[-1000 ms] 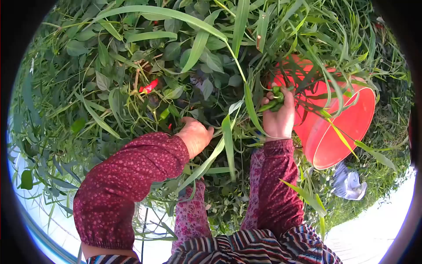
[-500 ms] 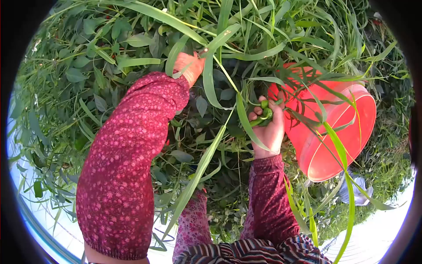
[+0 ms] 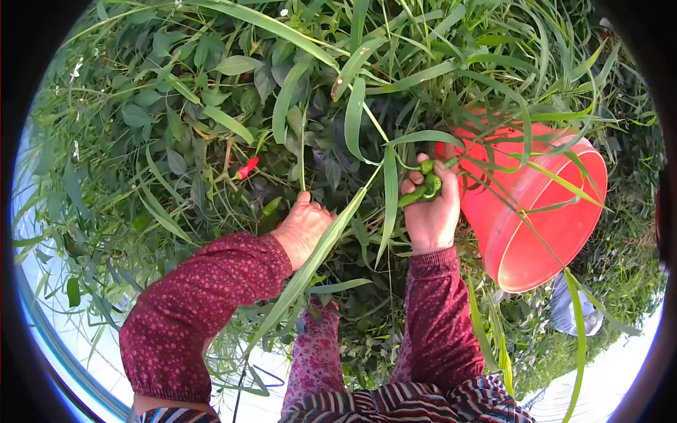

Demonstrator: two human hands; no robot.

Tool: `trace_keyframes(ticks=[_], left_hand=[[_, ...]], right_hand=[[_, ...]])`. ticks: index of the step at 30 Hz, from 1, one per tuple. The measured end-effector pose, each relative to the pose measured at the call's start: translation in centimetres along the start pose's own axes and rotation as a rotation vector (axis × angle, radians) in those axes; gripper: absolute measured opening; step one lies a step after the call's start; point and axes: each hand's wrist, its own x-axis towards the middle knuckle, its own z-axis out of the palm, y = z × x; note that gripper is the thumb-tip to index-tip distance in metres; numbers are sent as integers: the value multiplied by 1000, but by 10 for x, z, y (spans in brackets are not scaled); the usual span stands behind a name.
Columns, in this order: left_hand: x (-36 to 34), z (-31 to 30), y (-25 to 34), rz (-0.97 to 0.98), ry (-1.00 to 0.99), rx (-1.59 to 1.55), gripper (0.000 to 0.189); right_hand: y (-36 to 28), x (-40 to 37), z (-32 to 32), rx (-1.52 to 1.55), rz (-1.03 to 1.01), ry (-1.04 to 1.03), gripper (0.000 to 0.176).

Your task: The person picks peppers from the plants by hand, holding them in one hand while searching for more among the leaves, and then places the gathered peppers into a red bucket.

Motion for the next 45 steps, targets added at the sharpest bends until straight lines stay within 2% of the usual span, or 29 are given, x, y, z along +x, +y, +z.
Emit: trace_keyframes(ticks=[1,3,4,5,7,9,10,11,12,14,15,16,17,20,21,22,23,26,27,31,37,45], left_hand=[[0,4,17,35,15,104,18],[4,5,23,52,29,-267,23],[11,28,28,99,92,-281,29],[18,21,26,174,-135,-232,28],[30,42,32,91,-28,-459,10],[41,49,15,169,73,-542,13],[50,60,1,168,123,-662,18],[44,15,-13,-119,143,-849,25],[51,15,-33,-212,248,-964,21],[51,3,-66,-427,466,-805,22],[54,-9,-78,-534,538,-659,24],[55,-19,-89,-438,774,-699,29],[58,-19,-109,-394,929,-476,36],[84,-3,-165,-585,718,-599,46],[94,4,-185,-513,930,-1351,47],[102,13,-205,-362,1081,-2115,49],[107,11,-215,-363,1072,-2197,49],[114,15,-215,-555,871,-1360,48],[115,15,-210,-557,837,-1210,48],[133,12,-196,-529,768,-941,48],[137,23,-172,-418,646,-968,47],[98,14,-176,-65,314,-1652,47]], right_hand=[[1,-1,1,-4,4,-2,57],[1,-3,4,-45,-40,-47,57],[2,-4,4,-47,-35,-50,57],[4,-4,3,-28,2,-82,57],[9,-2,-1,-15,42,-113,57],[16,-2,-5,-27,136,-72,58],[18,-5,-5,-121,148,-41,37],[19,-7,-3,-164,180,37,34],[21,-7,-4,-161,185,63,34],[23,-5,-8,-159,187,90,34],[22,-3,-11,-132,171,71,44],[22,-3,-13,-105,156,54,54],[22,-3,-14,-107,154,53,54],[23,0,-11,-69,145,75,51],[22,0,-10,-70,145,73,51],[20,-1,-10,-108,155,60,44],[20,-2,-9,-146,166,46,38],[21,-1,-8,-172,170,43,41],[22,-2,-6,-186,175,55,41],[24,-1,-2,-141,183,66,39],[25,-1,-5,-127,196,88,36],[26,-1,-8,-137,162,61,41]])
